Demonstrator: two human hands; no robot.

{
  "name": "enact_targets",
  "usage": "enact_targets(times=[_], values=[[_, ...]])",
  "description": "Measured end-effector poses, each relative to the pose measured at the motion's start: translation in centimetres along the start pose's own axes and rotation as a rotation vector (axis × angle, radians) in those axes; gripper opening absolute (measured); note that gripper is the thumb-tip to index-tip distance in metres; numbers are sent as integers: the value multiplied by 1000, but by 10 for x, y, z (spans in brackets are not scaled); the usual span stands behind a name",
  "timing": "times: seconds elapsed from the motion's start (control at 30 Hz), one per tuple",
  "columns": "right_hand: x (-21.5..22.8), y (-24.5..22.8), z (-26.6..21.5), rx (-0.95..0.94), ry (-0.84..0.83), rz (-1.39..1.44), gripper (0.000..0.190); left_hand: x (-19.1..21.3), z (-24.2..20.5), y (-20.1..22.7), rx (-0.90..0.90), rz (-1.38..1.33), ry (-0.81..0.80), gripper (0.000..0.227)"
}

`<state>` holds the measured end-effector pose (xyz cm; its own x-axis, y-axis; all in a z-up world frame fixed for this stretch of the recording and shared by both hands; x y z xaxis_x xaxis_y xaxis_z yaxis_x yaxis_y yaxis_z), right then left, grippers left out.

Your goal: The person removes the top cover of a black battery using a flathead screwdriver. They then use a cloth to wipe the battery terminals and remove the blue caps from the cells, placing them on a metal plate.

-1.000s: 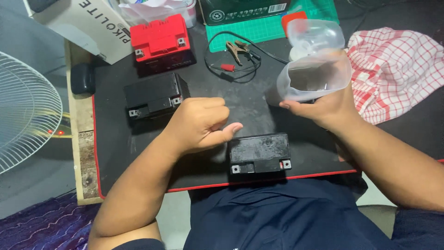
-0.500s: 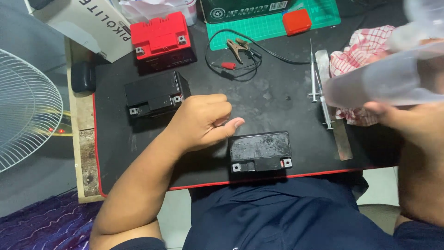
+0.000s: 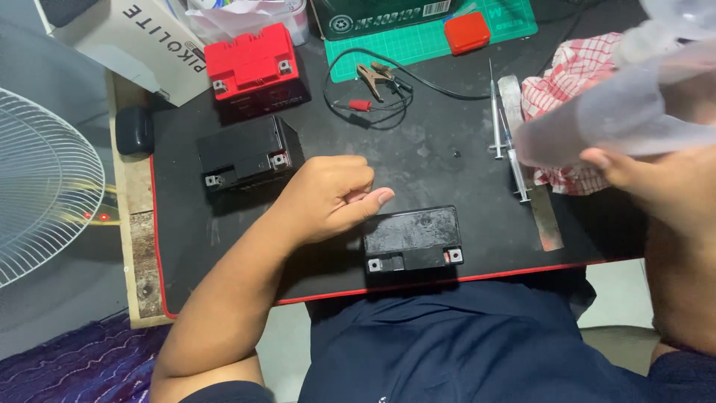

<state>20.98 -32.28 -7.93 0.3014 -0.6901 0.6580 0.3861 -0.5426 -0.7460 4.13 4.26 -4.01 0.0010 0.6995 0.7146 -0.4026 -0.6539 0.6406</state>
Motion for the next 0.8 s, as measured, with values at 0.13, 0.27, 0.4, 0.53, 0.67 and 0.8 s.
enact_targets(times=[0.13, 0.27, 0.4, 0.53, 0.67, 0.8], values=[[-22, -87, 30, 409, 15, 312, 65, -1, 0, 2, 2, -56, -11, 44], [-44, -98, 45, 434, 51, 337, 70, 0, 2, 7, 2, -117, -2, 46], [-70, -120, 54, 549, 56, 450, 80, -2, 1, 7, 9, -129, -13, 46], [-96, -126, 54, 478, -11, 580, 81, -3, 3, 6, 9, -129, -29, 46], [-113, -128, 46, 383, -94, 596, 81, -2, 4, 6, 20, -131, -37, 47], [-115, -117, 46, 294, -66, 475, 83, -3, 8, 6, 14, -158, -59, 48]])
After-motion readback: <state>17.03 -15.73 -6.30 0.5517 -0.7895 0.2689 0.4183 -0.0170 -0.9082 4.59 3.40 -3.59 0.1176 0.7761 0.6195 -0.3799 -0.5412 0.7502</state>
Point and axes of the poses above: each hand's wrist, its own z-axis towards the middle knuckle, its own x-axis out of the back of the hand, y = z × x, the point moved 4 cm from there along z, towards the middle knuckle, and after that the axes turned 4 degrees about z, right-handed, at the moved point
